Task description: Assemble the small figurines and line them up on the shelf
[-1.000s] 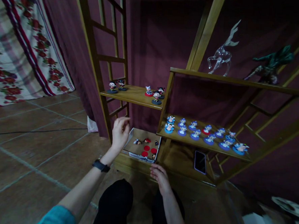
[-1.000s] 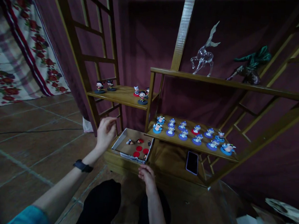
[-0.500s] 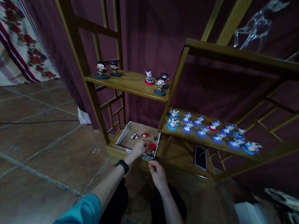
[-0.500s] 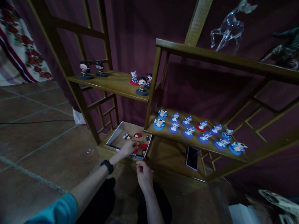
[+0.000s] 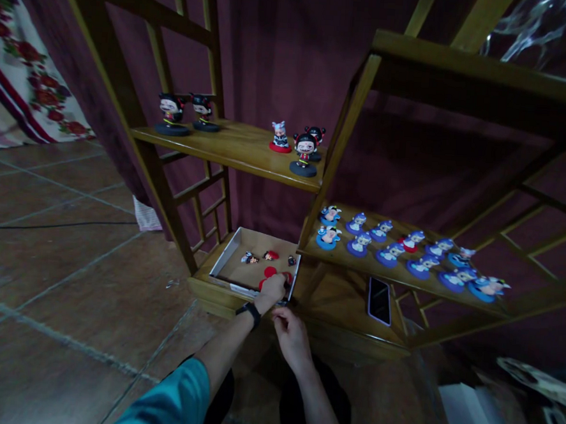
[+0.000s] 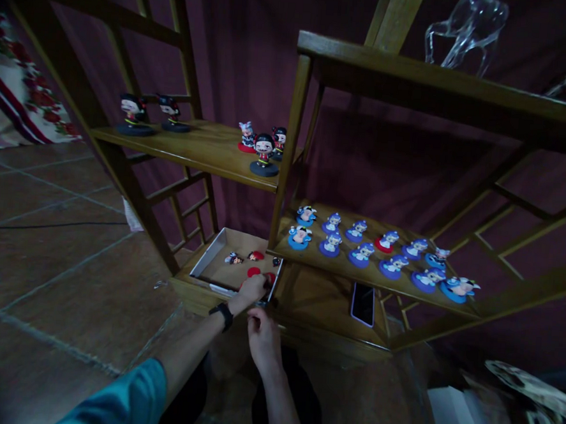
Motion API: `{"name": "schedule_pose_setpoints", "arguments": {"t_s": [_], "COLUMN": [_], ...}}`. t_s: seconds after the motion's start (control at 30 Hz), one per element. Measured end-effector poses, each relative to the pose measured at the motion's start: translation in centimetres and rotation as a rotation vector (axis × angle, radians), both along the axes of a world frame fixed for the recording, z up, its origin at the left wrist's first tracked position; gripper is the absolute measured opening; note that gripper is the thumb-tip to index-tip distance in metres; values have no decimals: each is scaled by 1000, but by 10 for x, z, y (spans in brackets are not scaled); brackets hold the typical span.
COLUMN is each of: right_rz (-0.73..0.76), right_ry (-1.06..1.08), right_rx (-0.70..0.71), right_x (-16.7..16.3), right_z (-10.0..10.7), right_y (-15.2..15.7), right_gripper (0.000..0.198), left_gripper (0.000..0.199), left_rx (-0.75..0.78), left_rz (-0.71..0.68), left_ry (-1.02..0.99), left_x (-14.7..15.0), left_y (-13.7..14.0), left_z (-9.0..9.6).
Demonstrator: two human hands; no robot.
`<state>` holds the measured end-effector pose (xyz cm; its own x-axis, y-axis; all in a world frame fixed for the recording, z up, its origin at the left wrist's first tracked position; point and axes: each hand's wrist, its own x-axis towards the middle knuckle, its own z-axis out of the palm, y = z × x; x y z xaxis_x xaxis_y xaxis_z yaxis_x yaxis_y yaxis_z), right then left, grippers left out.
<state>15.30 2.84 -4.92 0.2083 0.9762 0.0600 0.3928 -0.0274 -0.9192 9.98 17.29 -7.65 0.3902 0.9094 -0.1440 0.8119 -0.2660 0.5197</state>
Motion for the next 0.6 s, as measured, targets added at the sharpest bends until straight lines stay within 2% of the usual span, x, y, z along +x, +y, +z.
{"name": "schedule_pose_setpoints", "arguments": {"t_s": [0.07, 0.13, 0.27, 0.3, 0.37, 0.5, 0.6], "right_rz": [-18, -47, -78, -87, -112, -153, -148], "right_ry": [29, 50, 56, 55, 52, -9, 25], "right_rx": [8, 12, 10, 12, 24, 124, 109], "right_x": [1, 3, 6, 6, 7, 8, 8], "right_z": [0, 0, 1, 1, 2, 4, 1], "right_y": [0, -1, 1, 4, 12, 42, 66], "right_gripper": [20, 20, 21, 22, 22, 24, 23], "left_gripper": [22, 21, 19, 18, 17, 22, 27], "left_rx": [-15, -98, -471, -572, -665, -689, -678], "left_rz": [45, 138, 438, 480, 533, 594, 612], "left_ry": [-153, -383, -996, -1124, -1306, -1398, -1356], "left_x": [-7, -16, -43, -51, -64, -80, -82], "left_y": [2, 4, 9, 10, 10, 11, 10], "left_z": [6, 14, 31, 34, 36, 34, 31]}}
